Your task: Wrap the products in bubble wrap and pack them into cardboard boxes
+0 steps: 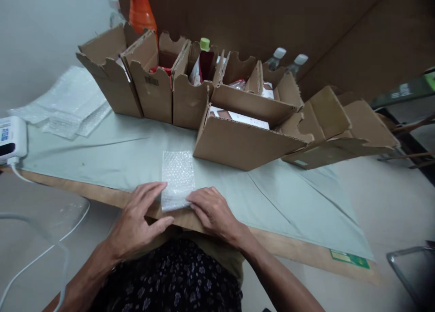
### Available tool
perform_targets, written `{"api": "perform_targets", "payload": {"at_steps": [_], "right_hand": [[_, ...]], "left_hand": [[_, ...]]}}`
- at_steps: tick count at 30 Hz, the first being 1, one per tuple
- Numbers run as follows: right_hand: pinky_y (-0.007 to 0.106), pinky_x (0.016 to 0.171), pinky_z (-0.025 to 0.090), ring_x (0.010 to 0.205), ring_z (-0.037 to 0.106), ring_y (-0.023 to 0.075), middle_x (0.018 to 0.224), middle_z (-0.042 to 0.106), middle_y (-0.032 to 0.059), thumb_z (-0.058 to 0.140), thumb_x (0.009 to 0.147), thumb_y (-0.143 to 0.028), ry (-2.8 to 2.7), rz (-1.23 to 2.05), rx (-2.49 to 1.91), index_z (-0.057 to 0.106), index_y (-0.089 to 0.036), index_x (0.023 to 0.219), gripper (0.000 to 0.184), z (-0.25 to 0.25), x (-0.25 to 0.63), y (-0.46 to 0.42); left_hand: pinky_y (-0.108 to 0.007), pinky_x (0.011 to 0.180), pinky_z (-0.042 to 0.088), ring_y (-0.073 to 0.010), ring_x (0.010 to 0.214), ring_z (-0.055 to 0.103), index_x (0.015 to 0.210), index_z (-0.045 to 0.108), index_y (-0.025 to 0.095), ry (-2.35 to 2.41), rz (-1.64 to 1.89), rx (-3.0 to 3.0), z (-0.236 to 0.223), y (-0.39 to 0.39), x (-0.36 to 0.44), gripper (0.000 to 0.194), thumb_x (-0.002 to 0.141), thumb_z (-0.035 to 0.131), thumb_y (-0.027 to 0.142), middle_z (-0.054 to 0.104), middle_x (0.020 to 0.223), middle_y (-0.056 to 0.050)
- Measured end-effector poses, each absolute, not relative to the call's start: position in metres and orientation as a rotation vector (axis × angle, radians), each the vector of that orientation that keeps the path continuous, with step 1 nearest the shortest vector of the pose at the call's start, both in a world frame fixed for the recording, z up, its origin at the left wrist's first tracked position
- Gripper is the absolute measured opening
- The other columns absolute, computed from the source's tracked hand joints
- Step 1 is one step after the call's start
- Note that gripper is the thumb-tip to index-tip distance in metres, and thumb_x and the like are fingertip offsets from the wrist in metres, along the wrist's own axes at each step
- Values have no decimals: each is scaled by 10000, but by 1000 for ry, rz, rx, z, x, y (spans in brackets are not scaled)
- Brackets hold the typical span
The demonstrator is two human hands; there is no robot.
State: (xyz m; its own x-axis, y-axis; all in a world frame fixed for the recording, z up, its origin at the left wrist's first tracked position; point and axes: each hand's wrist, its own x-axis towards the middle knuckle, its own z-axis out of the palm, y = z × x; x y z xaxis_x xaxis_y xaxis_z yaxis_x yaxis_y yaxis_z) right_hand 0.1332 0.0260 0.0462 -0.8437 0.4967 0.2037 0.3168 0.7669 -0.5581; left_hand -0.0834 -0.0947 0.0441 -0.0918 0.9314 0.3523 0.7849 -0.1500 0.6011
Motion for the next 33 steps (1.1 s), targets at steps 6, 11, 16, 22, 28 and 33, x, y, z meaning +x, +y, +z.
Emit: {"api": "perform_targets", "payload": {"at_steps": [6,11,16,22,28,33], "right_hand": [[417,976,525,1126,671,230,1233,734,96,536,1017,-231,-2490,733,-853,665,-214,1261,277,49,127,27],[459,933,493,1168,612,289,1337,664,151,586,977,-243,-2565,338,-664,668,-194,1220,261,45,130,27],[435,983,446,1187,610,253,1164,760,85,548,1007,-187,-2712,466,-518,698,-206,1161,216,46,123,36],[402,956,476,1033,641,220,1109,757,76,572,1015,-237,-2661,710,-682,687,-214,1234,248,55,122,38],[452,977,425,1167,573,287,1269,690,134,635,976,-303,-2721,330,-596,671,-190,1230,281,50,119,34],[420,954,444,1075,636,239,1149,757,88,586,1001,-214,-2675,575,-740,693,-210,1201,227,47,109,44]], "left_hand": [[-349,760,532,-198,782,668,1262,650,165,2026,1090,1833,30,-79,-82,309,968,574,226,714,841,-26],[-397,774,528,-231,768,639,1236,663,139,2122,998,1872,21,-63,-84,314,946,585,229,688,789,-30],[-435,917,525,-274,1055,631,1242,645,140,2048,1094,2001,32,-75,-83,304,965,583,248,688,1141,-131],[-395,849,522,-231,945,625,1213,637,157,1907,1038,2052,35,-81,-82,243,988,555,194,724,994,-69],[-497,888,522,-293,955,610,1203,664,123,2132,958,1962,26,-59,-87,301,988,545,296,714,1036,-131],[-458,884,549,-257,972,649,1310,605,155,2121,1247,1442,30,-72,-82,458,938,607,422,700,1084,-119]]}}
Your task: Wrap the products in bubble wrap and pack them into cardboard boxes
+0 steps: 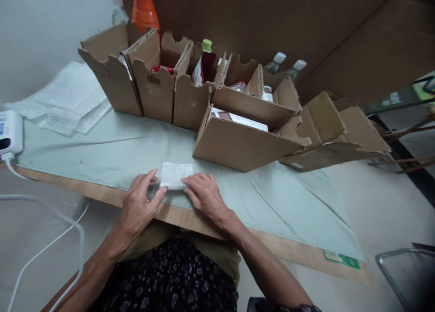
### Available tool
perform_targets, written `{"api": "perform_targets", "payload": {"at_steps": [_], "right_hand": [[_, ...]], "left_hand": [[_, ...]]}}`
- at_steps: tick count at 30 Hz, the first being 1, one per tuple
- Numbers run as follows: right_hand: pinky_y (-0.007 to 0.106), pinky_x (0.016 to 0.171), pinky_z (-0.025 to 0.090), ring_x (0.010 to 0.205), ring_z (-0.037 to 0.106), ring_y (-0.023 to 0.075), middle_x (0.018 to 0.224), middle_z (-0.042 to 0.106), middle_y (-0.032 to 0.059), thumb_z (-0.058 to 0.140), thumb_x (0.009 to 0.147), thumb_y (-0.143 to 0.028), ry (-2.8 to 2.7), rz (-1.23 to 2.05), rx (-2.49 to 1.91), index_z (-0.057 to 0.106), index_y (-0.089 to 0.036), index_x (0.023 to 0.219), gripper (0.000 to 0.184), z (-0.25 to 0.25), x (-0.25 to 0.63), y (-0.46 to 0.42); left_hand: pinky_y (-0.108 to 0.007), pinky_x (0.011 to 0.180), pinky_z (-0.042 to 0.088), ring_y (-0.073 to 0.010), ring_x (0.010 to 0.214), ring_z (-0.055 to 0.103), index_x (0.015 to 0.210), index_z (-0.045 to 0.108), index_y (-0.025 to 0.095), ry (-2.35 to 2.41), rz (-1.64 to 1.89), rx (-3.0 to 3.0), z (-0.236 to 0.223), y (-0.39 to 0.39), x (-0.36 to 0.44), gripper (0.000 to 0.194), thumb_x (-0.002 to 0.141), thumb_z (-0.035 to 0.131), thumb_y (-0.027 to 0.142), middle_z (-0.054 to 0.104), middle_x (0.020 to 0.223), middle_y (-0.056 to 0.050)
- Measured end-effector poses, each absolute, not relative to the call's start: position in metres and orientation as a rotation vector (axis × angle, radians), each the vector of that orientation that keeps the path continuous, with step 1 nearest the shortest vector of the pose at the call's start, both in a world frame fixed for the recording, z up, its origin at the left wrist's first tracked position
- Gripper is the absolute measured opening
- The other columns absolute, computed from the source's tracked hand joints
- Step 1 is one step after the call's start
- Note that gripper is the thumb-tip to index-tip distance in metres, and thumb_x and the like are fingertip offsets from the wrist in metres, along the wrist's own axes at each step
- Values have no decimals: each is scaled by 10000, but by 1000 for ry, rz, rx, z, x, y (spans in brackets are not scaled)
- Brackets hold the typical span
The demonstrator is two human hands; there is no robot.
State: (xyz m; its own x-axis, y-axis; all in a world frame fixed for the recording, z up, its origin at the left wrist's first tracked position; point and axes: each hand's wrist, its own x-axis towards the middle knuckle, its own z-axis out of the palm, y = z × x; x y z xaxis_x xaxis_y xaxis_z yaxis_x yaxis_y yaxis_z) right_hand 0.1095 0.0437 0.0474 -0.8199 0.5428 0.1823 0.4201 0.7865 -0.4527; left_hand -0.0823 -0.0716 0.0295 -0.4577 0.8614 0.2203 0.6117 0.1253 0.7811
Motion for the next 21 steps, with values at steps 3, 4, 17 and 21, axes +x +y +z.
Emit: {"api": "perform_targets", "payload": {"at_steps": [3,4,17,21], "right_hand": [[408,944,478,1016,671,217,1121,774,65,593,995,-225,-2438,828,-887,704,-229,1205,237,56,108,40],[410,944,487,998,678,215,1105,778,58,599,991,-236,-2396,899,-884,712,-238,1193,231,59,108,37],[316,802,580,890,686,182,1088,745,70,708,882,-364,-1906,1459,-994,655,-197,1276,430,71,160,15],[311,767,587,833,690,179,984,761,38,647,924,-299,-1943,1198,-1007,724,-224,1132,234,111,188,29]], "left_hand": [[-419,908,563,-243,1043,686,1477,445,164,1871,1402,946,34,-82,-74,723,861,690,452,679,1226,-137],[-401,920,562,-234,1048,694,1512,399,164,1758,1414,820,36,-83,-70,791,841,712,443,684,1220,-130],[-239,796,554,-143,831,681,1568,380,231,1338,1393,611,40,-61,-29,840,853,772,435,741,929,-13],[-296,829,579,-183,871,704,1513,469,212,1334,1388,840,47,-44,-25,736,881,725,487,753,970,-41]]}}
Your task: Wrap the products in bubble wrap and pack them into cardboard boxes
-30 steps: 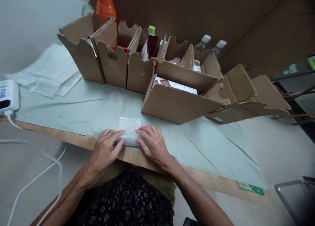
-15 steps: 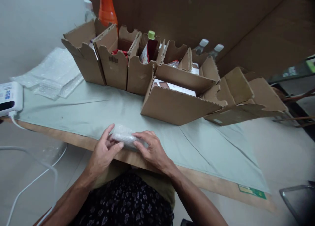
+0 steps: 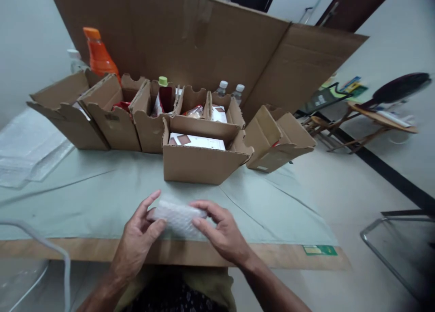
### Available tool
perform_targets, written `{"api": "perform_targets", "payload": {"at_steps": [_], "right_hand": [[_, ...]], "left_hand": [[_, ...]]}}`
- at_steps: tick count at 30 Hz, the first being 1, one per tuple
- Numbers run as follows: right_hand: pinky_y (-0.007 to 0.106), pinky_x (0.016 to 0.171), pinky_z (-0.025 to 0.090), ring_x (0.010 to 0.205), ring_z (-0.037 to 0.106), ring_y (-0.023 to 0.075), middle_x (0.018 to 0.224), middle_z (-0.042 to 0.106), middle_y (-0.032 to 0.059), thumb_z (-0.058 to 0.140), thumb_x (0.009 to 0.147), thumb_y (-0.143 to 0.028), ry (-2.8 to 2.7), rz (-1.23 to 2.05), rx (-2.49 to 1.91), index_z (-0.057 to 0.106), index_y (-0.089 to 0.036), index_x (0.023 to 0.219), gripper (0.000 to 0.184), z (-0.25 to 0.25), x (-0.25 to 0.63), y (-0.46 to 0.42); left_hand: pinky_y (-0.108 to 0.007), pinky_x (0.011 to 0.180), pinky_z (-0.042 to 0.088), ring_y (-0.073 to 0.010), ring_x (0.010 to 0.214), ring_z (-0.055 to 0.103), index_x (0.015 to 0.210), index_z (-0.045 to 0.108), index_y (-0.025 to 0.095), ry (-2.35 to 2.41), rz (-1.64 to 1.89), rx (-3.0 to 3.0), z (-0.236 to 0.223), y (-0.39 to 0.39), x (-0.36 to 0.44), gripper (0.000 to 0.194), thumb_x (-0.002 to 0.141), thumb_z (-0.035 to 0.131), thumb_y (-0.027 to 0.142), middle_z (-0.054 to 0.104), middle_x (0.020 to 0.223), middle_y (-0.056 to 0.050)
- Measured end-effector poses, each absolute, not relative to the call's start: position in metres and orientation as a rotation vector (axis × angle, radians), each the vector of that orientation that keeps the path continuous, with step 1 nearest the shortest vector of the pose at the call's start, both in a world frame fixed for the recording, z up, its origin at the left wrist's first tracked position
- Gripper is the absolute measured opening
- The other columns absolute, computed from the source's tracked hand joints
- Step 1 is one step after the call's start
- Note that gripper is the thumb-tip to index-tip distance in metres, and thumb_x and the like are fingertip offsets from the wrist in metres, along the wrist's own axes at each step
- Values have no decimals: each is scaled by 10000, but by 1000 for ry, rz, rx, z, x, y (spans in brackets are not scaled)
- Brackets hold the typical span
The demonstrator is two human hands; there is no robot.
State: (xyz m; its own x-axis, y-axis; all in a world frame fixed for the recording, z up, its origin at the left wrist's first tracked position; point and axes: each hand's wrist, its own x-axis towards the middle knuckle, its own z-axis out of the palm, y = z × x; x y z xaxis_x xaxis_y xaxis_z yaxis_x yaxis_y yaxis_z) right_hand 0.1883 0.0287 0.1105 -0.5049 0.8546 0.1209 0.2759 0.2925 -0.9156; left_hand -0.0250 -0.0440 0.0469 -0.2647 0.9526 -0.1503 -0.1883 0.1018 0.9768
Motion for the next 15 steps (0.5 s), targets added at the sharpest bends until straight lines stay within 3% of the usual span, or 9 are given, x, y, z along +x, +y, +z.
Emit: {"api": "perform_targets", "payload": {"at_steps": [4,8,11,15], "right_hand": [[355,784,589,907,711,215,1081,766,46,650,936,-337,-1963,691,-1072,718,-275,1163,245,183,233,71],[339,718,543,822,702,220,984,773,68,566,960,-338,-2143,36,-1340,739,-224,1132,270,245,249,131],[332,692,510,810,712,247,900,781,81,537,935,-264,-2514,-246,-1689,779,-209,1030,265,263,227,170],[336,681,500,880,734,295,939,784,139,543,891,-179,-2877,-398,-1887,787,-166,943,250,258,185,200]], "left_hand": [[-412,943,573,-239,1020,720,1479,493,214,1478,1507,1067,55,-22,-27,632,932,630,500,770,1089,-93],[-416,870,601,-260,1024,734,1395,573,200,1806,1363,1261,38,-8,-26,551,914,639,460,781,1100,-105],[-408,835,627,-259,999,753,1234,679,191,1775,1337,1467,20,-4,-23,387,933,593,417,785,1098,-107],[-394,877,631,-240,1006,756,1116,728,201,1751,1380,1660,14,-4,-25,266,951,573,341,782,1103,-88]]}}
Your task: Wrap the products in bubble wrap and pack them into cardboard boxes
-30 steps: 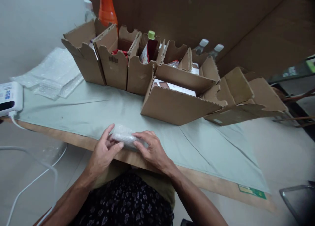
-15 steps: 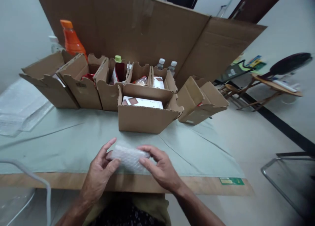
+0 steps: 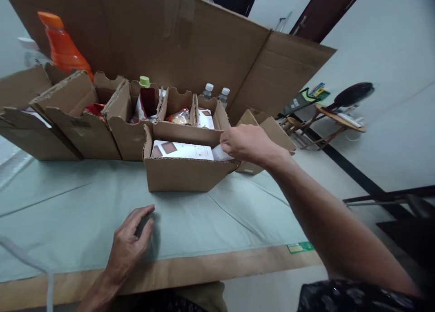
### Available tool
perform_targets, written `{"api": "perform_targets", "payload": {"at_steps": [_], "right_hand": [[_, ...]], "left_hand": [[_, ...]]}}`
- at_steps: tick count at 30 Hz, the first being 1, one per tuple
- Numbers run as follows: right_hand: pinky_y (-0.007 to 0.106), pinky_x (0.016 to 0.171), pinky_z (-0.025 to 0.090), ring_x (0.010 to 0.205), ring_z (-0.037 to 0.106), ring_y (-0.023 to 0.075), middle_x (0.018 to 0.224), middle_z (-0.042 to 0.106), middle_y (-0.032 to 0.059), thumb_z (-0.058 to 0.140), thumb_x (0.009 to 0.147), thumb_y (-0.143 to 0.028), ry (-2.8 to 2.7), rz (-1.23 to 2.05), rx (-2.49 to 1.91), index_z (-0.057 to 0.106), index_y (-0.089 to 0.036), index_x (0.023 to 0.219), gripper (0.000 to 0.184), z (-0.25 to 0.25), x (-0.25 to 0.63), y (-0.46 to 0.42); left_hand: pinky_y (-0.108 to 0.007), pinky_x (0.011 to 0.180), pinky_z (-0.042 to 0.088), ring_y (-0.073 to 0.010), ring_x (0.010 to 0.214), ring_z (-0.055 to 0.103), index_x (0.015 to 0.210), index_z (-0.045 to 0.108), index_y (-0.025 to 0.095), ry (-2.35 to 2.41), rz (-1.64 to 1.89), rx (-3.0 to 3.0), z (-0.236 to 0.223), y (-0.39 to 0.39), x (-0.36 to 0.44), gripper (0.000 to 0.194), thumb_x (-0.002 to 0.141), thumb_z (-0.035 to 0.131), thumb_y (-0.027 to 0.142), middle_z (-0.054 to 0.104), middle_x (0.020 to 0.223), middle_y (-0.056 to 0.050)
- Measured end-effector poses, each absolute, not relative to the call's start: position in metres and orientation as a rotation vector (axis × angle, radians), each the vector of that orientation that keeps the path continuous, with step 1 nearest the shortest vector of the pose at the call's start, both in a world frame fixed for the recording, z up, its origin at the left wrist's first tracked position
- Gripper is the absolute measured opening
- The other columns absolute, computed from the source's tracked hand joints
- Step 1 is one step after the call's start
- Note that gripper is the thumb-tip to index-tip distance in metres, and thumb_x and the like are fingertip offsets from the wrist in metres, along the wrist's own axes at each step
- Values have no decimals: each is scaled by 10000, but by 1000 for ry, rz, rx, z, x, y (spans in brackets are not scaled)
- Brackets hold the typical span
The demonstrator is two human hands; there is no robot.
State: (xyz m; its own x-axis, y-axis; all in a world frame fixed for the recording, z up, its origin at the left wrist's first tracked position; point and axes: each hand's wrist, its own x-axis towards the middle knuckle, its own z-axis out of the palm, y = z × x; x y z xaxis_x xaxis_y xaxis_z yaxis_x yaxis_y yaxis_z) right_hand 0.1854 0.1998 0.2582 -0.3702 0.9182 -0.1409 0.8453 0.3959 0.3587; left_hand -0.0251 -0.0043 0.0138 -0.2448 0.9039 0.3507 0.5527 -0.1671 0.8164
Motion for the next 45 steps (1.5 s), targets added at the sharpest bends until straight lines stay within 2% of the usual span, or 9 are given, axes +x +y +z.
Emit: {"api": "perform_targets", "payload": {"at_steps": [11,18,23,29,32,35,38,42,45], "right_hand": [[357,762,551,973,746,315,996,782,201,537,880,-40,2404,414,1308,758,-90,1110,322,257,165,190],[297,700,538,876,747,250,944,790,184,576,839,-22,2414,190,1291,768,-93,1097,329,232,163,219],[299,701,507,890,729,253,982,787,163,573,867,-78,2521,222,1378,769,-119,1017,250,247,183,201],[295,706,496,783,719,196,909,794,51,541,957,-241,2929,135,1900,748,-194,1013,219,230,270,131],[288,669,507,754,705,181,974,795,70,589,919,-273,2967,-318,2007,722,-174,1087,235,176,292,120],[301,664,520,708,672,171,1078,772,100,656,865,-315,2903,-713,2054,643,-157,1246,413,123,278,130],[326,688,524,668,634,172,1038,752,95,662,859,-361,2880,-933,2065,621,-152,1214,414,96,251,145],[373,754,543,790,662,234,1020,729,102,594,888,-324,2964,-791,2212,622,-163,1138,299,79,239,126],[401,822,564,966,680,282,1086,716,115,567,919,-292,3137,-523,2213,608,-190,1214,315,64,243,78]], "left_hand": [[-384,797,647,-251,968,757,1078,733,219,1720,1344,1639,22,-6,-26,257,940,583,376,786,1059,-73],[-396,846,628,-242,941,757,1065,737,214,1766,1379,1660,17,-5,-27,248,937,581,359,786,1030,-67],[-398,850,615,-238,971,736,1063,726,219,1786,1385,1667,22,-6,-27,245,948,564,362,771,1054,-70],[-286,576,551,-262,1046,681,1290,644,246,1941,1375,1426,52,3,-30,424,921,589,446,669,1314,-102],[-372,783,601,-301,1199,636,1479,491,264,1877,1384,1320,57,22,-32,628,897,627,456,567,1466,-129],[-506,1045,515,-339,1373,516,1566,356,266,1747,1434,1272,56,49,-30,799,851,672,434,455,1575,-148],[-522,1080,485,-330,1343,534,1531,395,238,1593,1439,1257,57,71,-23,810,798,696,405,542,1476,-142],[-464,1063,505,-283,1228,606,1435,493,210,1505,1438,1221,54,67,-16,705,790,709,391,631,1318,-111],[-459,1090,489,-280,1220,622,1354,556,224,1506,1410,1168,38,26,-22,609,807,727,430,642,1301,-96]]}}
